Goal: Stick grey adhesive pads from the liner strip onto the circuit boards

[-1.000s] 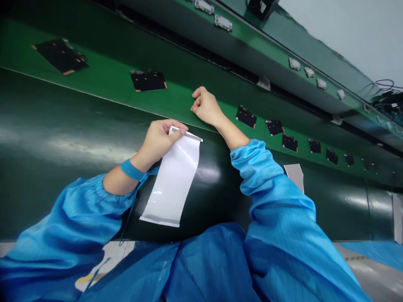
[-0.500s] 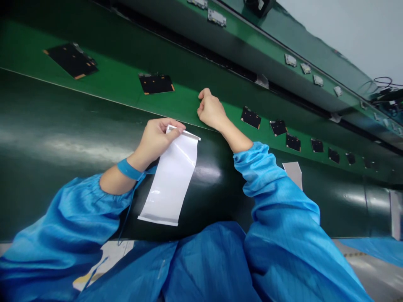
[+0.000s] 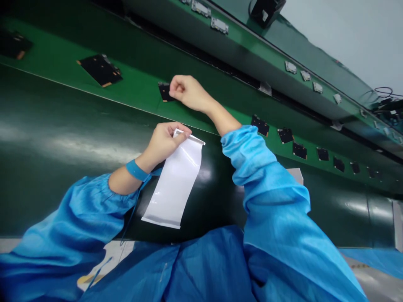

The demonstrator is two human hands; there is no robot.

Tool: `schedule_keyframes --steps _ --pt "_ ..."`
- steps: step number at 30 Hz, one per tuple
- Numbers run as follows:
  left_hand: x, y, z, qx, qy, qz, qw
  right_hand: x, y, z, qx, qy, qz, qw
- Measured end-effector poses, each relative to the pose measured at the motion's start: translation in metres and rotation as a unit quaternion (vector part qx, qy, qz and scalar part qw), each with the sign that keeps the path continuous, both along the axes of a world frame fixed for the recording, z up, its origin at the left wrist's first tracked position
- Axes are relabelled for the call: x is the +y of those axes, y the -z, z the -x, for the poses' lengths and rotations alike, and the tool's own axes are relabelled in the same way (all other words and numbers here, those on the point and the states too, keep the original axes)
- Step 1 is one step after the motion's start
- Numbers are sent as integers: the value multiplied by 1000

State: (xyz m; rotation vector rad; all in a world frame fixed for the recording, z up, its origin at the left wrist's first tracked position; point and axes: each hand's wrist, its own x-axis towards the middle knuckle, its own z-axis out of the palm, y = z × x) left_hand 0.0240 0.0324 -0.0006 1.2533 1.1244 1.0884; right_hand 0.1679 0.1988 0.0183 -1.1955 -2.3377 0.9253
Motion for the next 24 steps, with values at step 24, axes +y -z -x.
schedule_keyframes --steps 24 --pt "-1 -2 -1 19 3 -12 1000 4 -4 -10 -163 -120 -14 979"
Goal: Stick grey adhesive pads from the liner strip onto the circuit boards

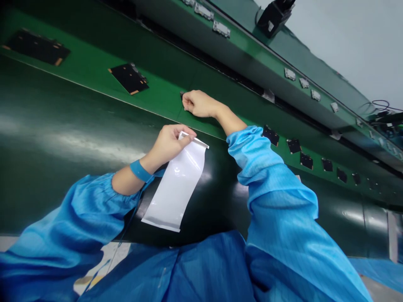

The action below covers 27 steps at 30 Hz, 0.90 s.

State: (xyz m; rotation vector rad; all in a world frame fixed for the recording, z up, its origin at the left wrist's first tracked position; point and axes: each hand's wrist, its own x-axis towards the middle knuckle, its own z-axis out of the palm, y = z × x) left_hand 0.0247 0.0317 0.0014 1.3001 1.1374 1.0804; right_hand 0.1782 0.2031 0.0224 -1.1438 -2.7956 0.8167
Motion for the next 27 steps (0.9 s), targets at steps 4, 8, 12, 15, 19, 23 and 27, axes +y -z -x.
schedule_keyframes --steps 4,8,12,15,19,23,27 --pt "1 0 0 -2 -3 1 1000 -8 1 -3 -17 16 -19 1000" --pt "1 2 1 0 -2 5 1000 -15 7 -6 -46 93 -90 991" --pt "1 5 2 -27 -10 19 999 -40 3 -23 29 202 -150 967" --pt "2 7 3 -38 -33 14 999 -85 -4 -46 156 181 -42 970" --pt "0 7 3 -35 -49 -6 998 -151 3 -63 270 189 62 942" --pt "-2 1 6 -13 -38 -11 999 -178 22 -55 362 301 39 882" --pt "-3 -5 8 18 -30 -12 999 -179 30 -47 385 318 28 866"
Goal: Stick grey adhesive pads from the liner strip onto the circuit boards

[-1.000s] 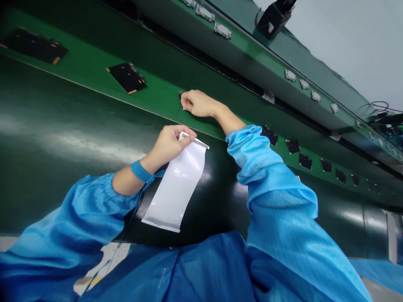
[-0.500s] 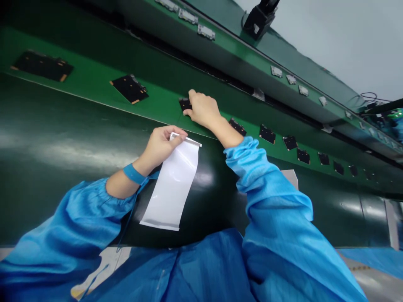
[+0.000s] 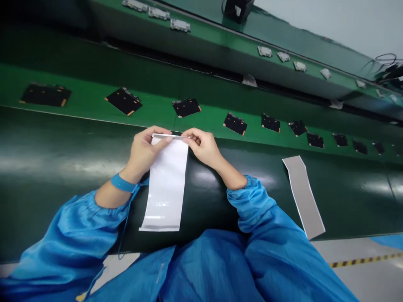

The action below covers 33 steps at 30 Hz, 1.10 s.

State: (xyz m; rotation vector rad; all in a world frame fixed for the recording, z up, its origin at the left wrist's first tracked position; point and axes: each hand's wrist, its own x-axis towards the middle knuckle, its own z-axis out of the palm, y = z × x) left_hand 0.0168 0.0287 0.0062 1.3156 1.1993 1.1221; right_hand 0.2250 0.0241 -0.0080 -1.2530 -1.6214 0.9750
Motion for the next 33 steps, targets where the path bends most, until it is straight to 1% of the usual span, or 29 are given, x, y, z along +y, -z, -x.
schedule_keyframes --steps 4,10,16,19,22,24,27,30,33 --pt "-1 2 -1 -1 -2 27 1000 -1 1 0 -5 7 -21 1000" --pt "-3 2 -1 -3 -16 43 999 -6 3 4 -36 17 -62 997" --pt "-4 -1 0 10 -23 30 999 -12 3 9 -61 21 -63 996" --pt "-5 -4 1 23 1 16 1000 -15 2 12 -58 20 -64 996" --pt "-7 -8 -1 48 29 20 998 -17 1 14 -75 15 -73 994" --pt "-8 -9 -2 57 22 21 998 -16 1 14 -89 0 -84 993" --pt "-7 -9 -2 45 -2 19 999 -15 2 12 -83 -24 -103 991" --pt "-5 -8 0 16 -18 30 999 -15 2 9 -81 -5 -111 991" --pt "-5 -8 1 14 -18 44 999 -16 0 9 -106 3 -131 986"
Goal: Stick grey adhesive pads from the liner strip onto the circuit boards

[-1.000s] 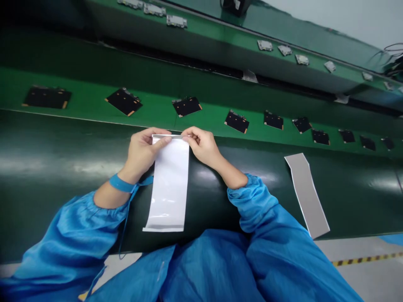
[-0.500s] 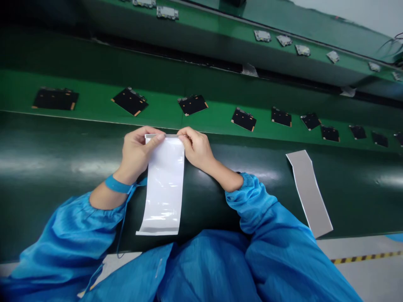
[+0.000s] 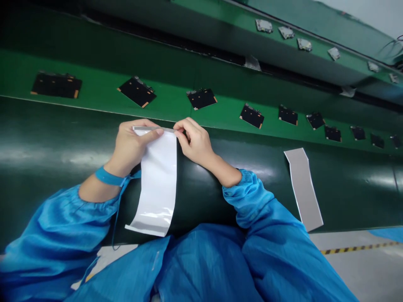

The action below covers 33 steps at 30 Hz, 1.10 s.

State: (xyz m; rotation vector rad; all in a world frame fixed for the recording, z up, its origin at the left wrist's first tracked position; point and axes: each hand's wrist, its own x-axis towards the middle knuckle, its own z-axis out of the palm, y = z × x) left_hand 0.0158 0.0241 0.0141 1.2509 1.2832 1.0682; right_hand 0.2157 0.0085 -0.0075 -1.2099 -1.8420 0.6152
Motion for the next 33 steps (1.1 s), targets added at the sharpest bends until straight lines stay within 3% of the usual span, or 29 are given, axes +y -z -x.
schedule_keyframes --steps 10,16,20,28,30,33 --pt "0 3 -2 17 -3 -4 1000 -5 -2 1 -89 1 -52 995" --pt "0 2 -3 14 2 9 1000 -5 -5 2 -29 25 -36 999" --pt "-1 1 -3 19 14 7 1000 -2 -2 3 -44 13 -10 999" --pt "0 3 -3 23 14 3 1000 -10 -6 5 -31 11 -59 998" --pt "0 3 -3 15 21 2 1000 0 -7 6 7 46 -38 998" --pt "2 2 -3 3 39 2 999 40 -8 12 31 66 8 997"
